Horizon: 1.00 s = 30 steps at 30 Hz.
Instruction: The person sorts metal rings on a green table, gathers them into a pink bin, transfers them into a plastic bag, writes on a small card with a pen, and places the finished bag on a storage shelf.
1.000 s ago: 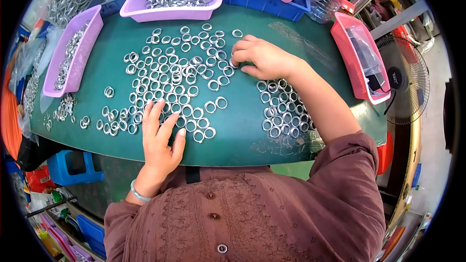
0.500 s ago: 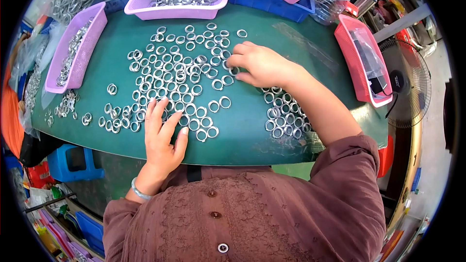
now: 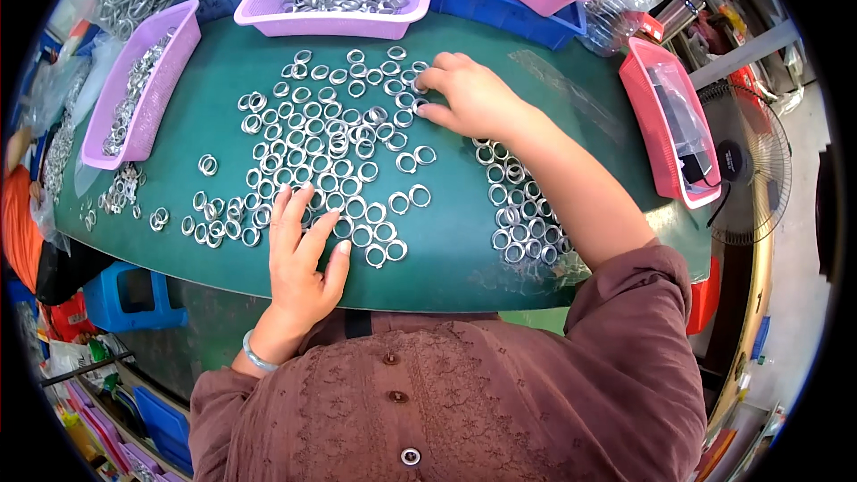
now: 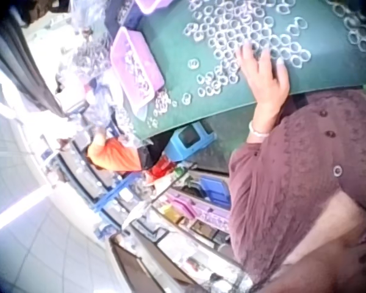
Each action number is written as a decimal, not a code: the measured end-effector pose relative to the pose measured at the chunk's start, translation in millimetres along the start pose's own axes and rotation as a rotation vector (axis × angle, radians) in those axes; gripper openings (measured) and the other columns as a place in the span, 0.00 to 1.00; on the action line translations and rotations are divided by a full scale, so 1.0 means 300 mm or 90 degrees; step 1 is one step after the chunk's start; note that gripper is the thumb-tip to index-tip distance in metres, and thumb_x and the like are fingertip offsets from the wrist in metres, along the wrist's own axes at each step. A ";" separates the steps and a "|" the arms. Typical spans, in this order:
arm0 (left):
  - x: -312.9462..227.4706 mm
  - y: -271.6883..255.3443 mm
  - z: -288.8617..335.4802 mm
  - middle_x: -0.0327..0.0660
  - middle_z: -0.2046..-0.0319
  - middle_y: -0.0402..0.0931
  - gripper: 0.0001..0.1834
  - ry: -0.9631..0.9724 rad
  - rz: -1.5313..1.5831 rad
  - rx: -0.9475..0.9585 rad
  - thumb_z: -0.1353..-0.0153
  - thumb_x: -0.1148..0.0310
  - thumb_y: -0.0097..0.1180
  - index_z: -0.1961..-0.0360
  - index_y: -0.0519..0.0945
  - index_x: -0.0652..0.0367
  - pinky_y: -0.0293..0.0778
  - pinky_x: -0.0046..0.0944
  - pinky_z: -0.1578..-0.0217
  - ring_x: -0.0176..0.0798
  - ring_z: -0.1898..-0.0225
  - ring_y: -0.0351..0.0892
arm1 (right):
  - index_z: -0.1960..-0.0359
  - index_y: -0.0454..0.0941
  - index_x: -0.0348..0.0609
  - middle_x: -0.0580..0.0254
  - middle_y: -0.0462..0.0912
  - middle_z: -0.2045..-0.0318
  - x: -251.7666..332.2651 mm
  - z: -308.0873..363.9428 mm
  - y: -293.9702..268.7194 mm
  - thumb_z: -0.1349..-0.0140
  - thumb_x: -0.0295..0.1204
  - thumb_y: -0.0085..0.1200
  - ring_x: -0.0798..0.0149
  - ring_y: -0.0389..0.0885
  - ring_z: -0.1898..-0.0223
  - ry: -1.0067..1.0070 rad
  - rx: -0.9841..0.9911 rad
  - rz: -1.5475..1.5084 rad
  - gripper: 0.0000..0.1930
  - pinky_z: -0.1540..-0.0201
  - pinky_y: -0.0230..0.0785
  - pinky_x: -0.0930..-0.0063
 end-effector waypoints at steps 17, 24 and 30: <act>0.002 -0.007 0.000 0.55 0.43 0.64 0.17 -0.013 0.015 0.004 0.52 0.76 0.57 0.57 0.77 0.63 0.55 0.53 0.40 0.63 0.38 0.57 | 0.63 0.76 0.45 0.56 0.73 0.58 -0.089 -0.062 -0.001 0.48 0.28 0.54 0.52 0.70 0.51 -0.066 -0.055 -0.016 0.10 0.52 0.67 0.60; 0.007 -0.013 0.006 0.56 0.44 0.64 0.17 -0.018 0.017 -0.009 0.52 0.73 0.59 0.57 0.77 0.62 0.58 0.56 0.43 0.66 0.41 0.59 | 0.72 0.75 0.43 0.56 0.74 0.68 -0.095 -0.019 -0.062 0.51 0.25 0.54 0.51 0.74 0.61 0.045 0.286 0.022 0.04 0.57 0.68 0.62; 0.007 -0.013 0.001 0.55 0.43 0.64 0.18 -0.017 0.022 0.000 0.51 0.75 0.57 0.56 0.77 0.63 0.55 0.54 0.40 0.63 0.39 0.58 | 0.64 0.77 0.44 0.57 0.76 0.63 -0.011 -0.094 -0.012 0.49 0.20 0.49 0.52 0.74 0.57 -0.135 0.066 -0.069 0.10 0.54 0.68 0.62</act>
Point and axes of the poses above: each hand's wrist, its own z-axis away from the middle knuckle, its own y-axis out of the palm, x = y × z, the point moved 4 cm from there along -z, towards the middle knuckle
